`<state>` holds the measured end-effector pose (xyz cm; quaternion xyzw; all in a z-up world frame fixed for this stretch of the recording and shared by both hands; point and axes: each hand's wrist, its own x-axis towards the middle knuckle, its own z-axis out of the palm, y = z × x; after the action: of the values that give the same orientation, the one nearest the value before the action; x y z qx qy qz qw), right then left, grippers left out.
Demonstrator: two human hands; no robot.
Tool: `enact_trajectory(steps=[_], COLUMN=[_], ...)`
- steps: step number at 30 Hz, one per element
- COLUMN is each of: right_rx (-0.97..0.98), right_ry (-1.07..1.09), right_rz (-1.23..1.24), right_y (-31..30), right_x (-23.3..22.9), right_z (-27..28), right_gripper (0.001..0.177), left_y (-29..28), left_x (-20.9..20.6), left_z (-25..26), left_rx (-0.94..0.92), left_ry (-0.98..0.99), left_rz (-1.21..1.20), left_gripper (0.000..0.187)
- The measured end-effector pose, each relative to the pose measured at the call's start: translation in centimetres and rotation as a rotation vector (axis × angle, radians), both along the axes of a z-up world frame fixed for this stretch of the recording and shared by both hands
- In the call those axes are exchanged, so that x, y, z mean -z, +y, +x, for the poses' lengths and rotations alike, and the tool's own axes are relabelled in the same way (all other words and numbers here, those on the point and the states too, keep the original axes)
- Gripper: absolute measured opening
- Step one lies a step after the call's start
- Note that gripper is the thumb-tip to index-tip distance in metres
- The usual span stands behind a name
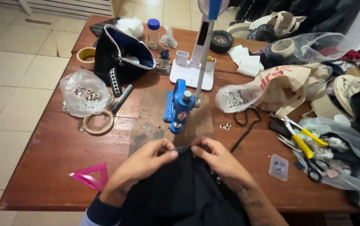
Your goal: Attaching metal grommets to a piece of black fabric using a hand-press machine.
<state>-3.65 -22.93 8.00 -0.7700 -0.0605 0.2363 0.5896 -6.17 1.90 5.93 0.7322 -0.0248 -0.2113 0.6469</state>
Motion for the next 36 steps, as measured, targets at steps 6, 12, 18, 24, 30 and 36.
enact_trajectory(steps=[6, 12, 18, 24, 30, 36], right_rx=[0.232, 0.271, 0.256, 0.291, 0.302, 0.278], right_ry=[-0.076, 0.02, 0.042, 0.032, 0.042, -0.012], right_rz=[0.147, 0.293, 0.396, 0.374, 0.394, 0.363], right_y=[2.6, 2.9, 4.7, 4.6, 4.7, 4.8], right_x=[1.5, 5.6, 3.7, 5.4, 4.9, 4.3], right_z=[2.0, 6.8, 7.2, 7.5, 7.5, 7.1], right_gripper=[0.014, 0.013, 0.011, 0.01, 0.016, 0.012], left_y=[-1.2, -1.4, -1.7, -1.5, -2.6, -3.0], left_x=[3.6, 5.3, 3.4, 3.9, 0.3, 3.3], left_z=[2.4, 5.3, 6.0, 5.6, 3.1, 4.8], left_rx=[-0.312, -0.507, -0.57, -0.588, -0.528, -0.494], left_ry=[-0.191, -0.179, -0.142, -0.281, -0.836, -0.681], left_rz=[0.086, -0.075, -0.112, 0.218, 0.062, -0.114], left_gripper=[0.02, 0.014, 0.015, 0.018, 0.028, 0.024])
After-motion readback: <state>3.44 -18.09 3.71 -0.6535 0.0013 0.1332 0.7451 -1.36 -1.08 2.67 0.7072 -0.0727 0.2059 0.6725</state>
